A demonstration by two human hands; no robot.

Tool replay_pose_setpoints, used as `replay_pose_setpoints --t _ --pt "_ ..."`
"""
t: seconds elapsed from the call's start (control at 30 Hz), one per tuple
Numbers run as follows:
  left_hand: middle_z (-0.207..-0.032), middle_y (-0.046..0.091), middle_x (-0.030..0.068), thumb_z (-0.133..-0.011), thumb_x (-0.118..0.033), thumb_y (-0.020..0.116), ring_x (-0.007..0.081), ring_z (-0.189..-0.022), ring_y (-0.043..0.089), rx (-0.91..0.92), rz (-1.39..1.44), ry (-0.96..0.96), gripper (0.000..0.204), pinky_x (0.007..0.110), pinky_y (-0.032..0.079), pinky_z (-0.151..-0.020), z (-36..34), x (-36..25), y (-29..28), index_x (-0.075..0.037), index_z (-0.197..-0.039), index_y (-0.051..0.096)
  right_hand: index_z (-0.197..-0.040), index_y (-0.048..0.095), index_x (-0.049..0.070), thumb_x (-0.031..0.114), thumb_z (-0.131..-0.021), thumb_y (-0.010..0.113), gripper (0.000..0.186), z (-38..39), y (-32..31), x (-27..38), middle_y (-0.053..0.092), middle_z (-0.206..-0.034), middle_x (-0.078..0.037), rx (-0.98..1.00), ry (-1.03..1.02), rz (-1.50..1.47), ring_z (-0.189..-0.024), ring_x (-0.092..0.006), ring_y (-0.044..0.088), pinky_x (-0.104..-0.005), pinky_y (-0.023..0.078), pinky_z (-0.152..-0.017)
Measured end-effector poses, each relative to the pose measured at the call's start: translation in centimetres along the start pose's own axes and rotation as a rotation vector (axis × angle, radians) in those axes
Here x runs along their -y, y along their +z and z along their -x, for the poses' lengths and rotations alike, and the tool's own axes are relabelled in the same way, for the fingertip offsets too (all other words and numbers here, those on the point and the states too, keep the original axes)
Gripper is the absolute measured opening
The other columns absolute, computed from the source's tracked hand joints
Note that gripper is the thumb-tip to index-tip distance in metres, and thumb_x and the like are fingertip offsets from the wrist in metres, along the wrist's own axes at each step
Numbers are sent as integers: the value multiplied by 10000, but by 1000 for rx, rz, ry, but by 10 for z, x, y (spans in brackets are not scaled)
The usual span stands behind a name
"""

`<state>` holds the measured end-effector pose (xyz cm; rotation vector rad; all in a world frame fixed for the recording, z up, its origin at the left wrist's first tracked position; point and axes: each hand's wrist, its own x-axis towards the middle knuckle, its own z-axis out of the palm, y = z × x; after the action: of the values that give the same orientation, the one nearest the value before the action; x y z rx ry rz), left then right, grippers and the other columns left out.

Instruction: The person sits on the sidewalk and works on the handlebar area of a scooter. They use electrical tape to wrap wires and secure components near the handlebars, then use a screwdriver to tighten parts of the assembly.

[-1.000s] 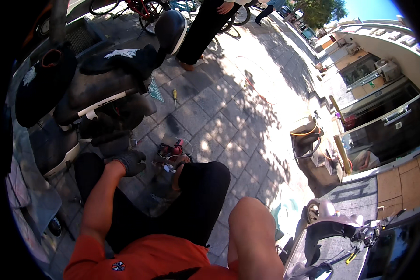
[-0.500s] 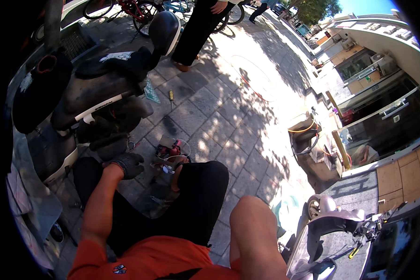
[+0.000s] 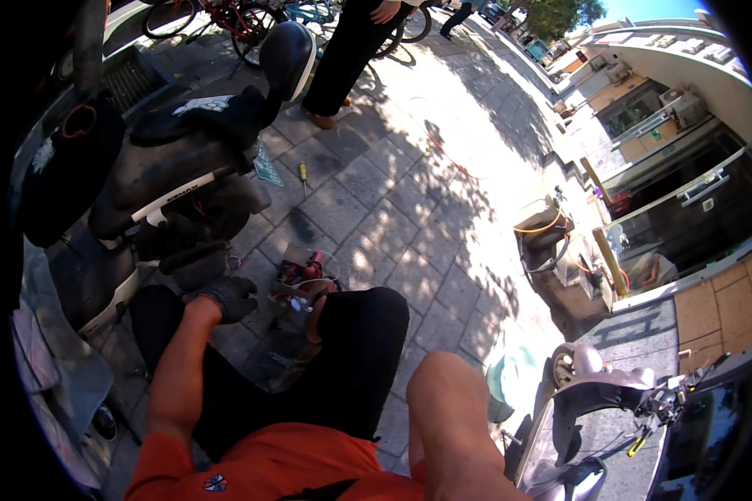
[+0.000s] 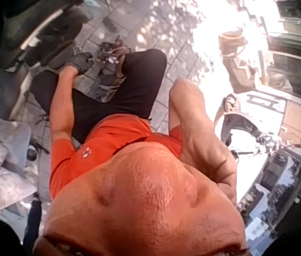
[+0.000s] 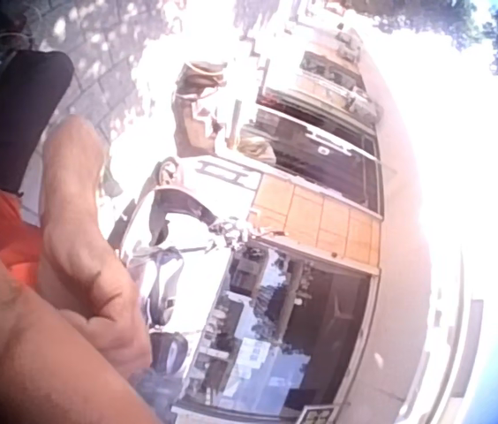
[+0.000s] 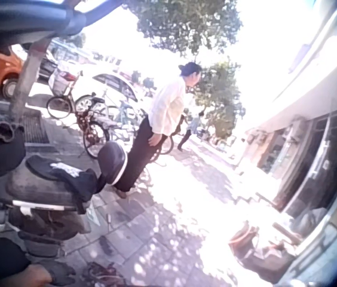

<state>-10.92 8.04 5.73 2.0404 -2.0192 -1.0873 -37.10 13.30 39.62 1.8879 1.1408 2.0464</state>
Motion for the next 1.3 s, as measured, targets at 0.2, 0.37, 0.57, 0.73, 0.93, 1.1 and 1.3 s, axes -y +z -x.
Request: replay_pose_setpoints --t 0.2,0.37,0.57,0.73,0.93,1.1,1.3 --pt "-1280 674 186 -902 -415 602 370 -1198 627 -27 -7 21 506 444 474 -1052 -6 8 5 -109 -1299 670 -991 665 16 57 -817 728 190 1 10 -3 636 -936 -41 -17 -16 97 -871 -184 656 -305 547 -728" --pt "-1280 675 184 -895 -387 604 368 -1185 637 16 -9 -27 500 448 485 -1031 -9 19 13 -99 -1298 664 -928 629 6 46 -797 754 186 12 11 3 627 -934 -34 -22 162 -20 -765 -131 651 -266 549 -685" --pt "-1281 666 203 -909 -410 616 386 -1200 626 -282 143 -152 507 464 491 -1025 -18 38 21 -91 -1302 645 -945 616 46 49 -821 730 168 24 27 6 582 -931 -13 -80 354 -106 -736 -97 610 -216 508 -631" --pt "-1268 659 220 -907 -340 628 414 -1206 606 -722 250 -308 503 461 490 -1023 -61 77 20 -83 -1339 601 -930 590 102 129 -891 670 94 42 25 7 541 -875 -4 -100 302 -35 -708 -98 549 -229 453 -561" --pt "-1290 615 265 -871 -248 672 442 -1221 570 -1206 467 -293 522 466 483 -1019 -75 81 -25 -33 -1335 566 -804 606 75 209 -918 695 197 109 16 26 577 -708 -44 200 911 -26 -540 -166 547 -331 460 -492" --pt "-1301 623 235 -892 -273 706 407 -1208 580 -1065 227 -318 523 420 468 -1038 -104 133 -45 -31 -1333 561 -760 652 70 94 -849 743 130 193 23 23 573 -675 -54 428 1184 -92 -525 -198 544 -329 424 -499" --pt "-749 609 54 -979 -447 664 184 -564 559 -915 1577 -396 331 418 489 -444 -96 99 -66 -132 -1083 650 -810 680 15 233 -908 706 240 288 20 28 653 -740 -132 571 1832 -176 -604 -294 620 -384 464 -565"
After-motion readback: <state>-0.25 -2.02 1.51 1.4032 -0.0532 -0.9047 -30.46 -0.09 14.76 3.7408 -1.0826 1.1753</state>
